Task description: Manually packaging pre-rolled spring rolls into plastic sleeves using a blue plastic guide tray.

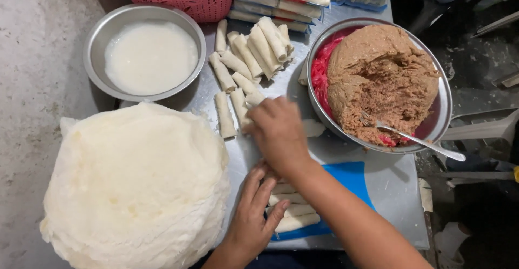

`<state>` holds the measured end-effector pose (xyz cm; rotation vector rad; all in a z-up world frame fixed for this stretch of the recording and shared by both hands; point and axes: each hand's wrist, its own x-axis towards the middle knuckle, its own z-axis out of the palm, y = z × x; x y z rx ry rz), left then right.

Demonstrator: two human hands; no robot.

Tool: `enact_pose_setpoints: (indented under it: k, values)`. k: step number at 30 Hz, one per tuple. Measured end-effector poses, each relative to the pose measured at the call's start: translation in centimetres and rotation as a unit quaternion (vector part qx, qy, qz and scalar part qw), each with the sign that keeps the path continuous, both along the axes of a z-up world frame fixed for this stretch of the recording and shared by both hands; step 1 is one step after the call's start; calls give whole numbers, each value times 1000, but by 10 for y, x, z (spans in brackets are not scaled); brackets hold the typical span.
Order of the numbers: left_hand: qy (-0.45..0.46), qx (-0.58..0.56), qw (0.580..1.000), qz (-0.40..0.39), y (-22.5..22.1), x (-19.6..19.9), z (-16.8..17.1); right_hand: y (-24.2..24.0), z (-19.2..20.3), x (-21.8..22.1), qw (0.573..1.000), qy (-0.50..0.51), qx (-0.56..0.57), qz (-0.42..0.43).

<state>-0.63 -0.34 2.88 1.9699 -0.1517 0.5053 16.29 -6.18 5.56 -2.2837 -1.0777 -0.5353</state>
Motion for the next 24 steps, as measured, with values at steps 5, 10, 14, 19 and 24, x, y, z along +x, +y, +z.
enact_pose_setpoints:
  k: [5,10,14,19,24]
  values:
    - [-29,-28,999,15,1,4,-1,14,-21,11,988,20,-150,19]
    - [-15,-33,999,30,3,0,-9,-13,13,-13,992,117,-30,-25]
    - [-54,-49,996,59,6,-5,11,-65,36,-45,896,407,177,-31]
    - [-35,-59,997,42,4,-9,3,-144,59,-77,887,427,173,-26]
    - [-18,22,996,-80,-7,-19,2,-196,55,-113,912,394,112,-13]
